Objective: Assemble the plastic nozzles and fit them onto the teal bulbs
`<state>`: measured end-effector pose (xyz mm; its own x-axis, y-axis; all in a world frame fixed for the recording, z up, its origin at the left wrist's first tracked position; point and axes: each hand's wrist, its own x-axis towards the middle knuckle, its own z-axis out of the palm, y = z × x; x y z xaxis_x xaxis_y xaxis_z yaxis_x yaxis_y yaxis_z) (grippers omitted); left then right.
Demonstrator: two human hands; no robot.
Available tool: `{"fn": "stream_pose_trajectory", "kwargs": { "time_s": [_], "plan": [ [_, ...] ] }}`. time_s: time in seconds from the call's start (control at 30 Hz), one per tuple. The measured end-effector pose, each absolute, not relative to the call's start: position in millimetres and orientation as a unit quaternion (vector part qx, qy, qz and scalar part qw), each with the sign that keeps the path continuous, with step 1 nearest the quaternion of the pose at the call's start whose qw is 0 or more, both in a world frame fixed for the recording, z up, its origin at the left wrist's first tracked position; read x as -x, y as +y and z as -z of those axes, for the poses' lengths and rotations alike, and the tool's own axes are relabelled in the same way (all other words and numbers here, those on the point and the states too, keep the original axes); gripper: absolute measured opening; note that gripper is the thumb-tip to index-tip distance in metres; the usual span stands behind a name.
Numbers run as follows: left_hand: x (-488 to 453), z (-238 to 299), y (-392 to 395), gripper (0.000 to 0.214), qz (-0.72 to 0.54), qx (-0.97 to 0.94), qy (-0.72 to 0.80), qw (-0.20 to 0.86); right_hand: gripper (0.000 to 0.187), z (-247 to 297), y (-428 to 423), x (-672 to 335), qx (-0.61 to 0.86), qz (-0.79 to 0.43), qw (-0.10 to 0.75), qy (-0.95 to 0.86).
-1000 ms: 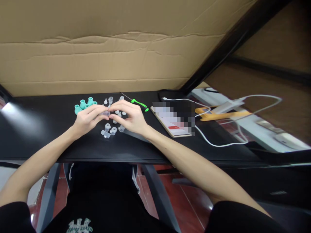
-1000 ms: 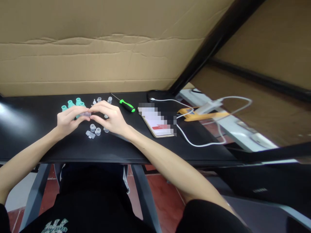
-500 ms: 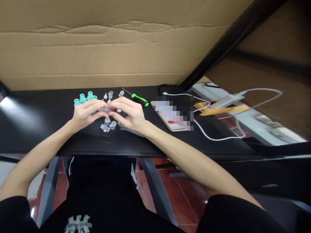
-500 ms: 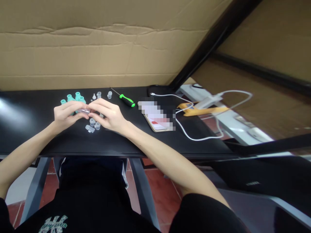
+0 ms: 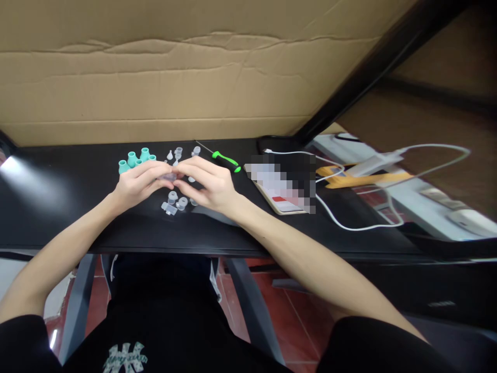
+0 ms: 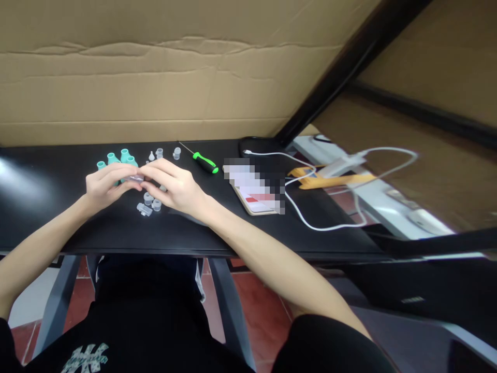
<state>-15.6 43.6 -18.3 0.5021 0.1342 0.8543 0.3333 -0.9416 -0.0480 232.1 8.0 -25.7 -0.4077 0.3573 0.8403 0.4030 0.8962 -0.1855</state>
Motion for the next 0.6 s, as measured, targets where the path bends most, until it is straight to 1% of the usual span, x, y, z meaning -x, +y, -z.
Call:
{"fn": "stream_pose_trajectory", "kwargs": {
  "time_s": [0.13,0.23,0.37,0.5,0.6],
  "plan": [
    [20.2,17.7,47.9,0.025,0.446,0.878,-0.146,0.096,0.029,30.9,10.3,-230.2,0.219,0.046,0.495,-0.840],
    [21.6,17.8,51.4,0.027,0.432,0.884,-0.141,0.104,0.029,33.6,15.3,-229.8,0.226,0.044,0.478,-0.848],
    [19.2,16.7,57.2,0.030,0.455,0.875,-0.121,0.115,0.032,29.3,23.9,-231.3,0.244,0.042,0.468,-0.848],
    [18.0,10.2,61.3,0.027,0.488,0.856,-0.142,0.095,0.038,23.3,37.3,-239.6,0.291,0.036,0.493,-0.819],
    [22.5,4.4,64.5,0.024,0.505,0.840,-0.166,0.107,0.035,27.8,54.3,-250.8,0.345,0.048,0.490,-0.799]
  ]
}}
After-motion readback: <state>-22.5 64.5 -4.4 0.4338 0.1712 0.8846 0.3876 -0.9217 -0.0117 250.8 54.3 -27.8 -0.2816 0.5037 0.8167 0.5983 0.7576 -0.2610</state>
